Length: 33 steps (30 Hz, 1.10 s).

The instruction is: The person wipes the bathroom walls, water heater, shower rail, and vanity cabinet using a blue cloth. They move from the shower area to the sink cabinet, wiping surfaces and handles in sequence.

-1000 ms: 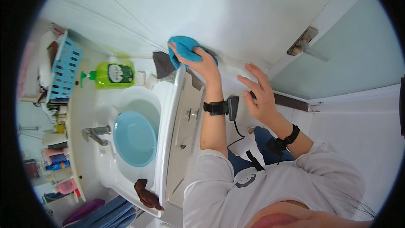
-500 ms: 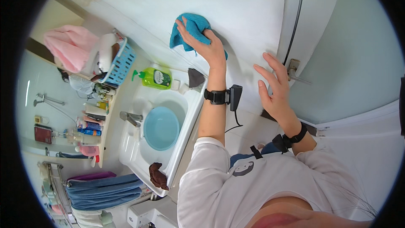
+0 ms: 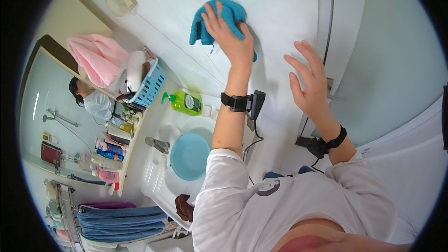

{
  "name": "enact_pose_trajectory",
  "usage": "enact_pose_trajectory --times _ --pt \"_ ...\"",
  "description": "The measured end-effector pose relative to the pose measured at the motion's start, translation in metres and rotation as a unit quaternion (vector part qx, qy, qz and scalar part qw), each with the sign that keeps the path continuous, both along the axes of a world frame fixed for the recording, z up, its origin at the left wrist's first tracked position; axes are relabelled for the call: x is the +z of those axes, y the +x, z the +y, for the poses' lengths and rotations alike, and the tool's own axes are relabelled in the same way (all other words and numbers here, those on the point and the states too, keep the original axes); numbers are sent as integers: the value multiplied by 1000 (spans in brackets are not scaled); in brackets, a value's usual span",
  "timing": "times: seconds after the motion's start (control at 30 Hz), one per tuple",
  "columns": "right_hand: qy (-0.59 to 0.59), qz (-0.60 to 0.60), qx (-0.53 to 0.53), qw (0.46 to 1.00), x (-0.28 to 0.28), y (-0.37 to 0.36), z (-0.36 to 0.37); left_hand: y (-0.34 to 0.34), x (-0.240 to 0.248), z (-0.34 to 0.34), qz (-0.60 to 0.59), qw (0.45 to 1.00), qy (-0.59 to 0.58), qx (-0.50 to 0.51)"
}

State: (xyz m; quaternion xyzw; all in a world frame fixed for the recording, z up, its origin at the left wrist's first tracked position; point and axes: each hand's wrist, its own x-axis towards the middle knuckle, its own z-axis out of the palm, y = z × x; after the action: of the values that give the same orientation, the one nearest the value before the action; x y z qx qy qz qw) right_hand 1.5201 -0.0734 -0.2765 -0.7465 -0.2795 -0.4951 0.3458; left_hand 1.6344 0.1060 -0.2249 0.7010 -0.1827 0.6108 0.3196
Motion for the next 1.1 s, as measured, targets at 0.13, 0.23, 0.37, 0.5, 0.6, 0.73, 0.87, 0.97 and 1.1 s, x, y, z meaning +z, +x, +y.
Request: enact_pose_trajectory --times 0.13,0.23,0.37,0.5,0.6,0.73,0.87,0.97,1.1 --pt "-2 -55 -44 998 37 12 18 -5 9 4 -31 988 149 22" --pt "-12 -108 -53 993 64 27 36 4 24 30 -11 989 148 13" --pt "-28 -162 -82 983 91 59 54 40 68 89 -56 995 58 60" --pt "-57 -161 -160 972 95 84 59 66 101 132 6 995 -96 24" --pt "-77 -160 -200 964 89 93 62 66 97 127 15 993 -116 36" --pt "-76 -169 -218 958 85 98 65 45 93 92 -86 993 45 70" --pt "-79 -164 -234 955 84 100 67 22 110 49 -106 979 171 0" --pt "-89 -164 -240 953 83 101 67 23 141 32 -141 972 189 -14" --pt "-99 -170 -244 950 83 102 65 32 150 39 -172 966 194 15"
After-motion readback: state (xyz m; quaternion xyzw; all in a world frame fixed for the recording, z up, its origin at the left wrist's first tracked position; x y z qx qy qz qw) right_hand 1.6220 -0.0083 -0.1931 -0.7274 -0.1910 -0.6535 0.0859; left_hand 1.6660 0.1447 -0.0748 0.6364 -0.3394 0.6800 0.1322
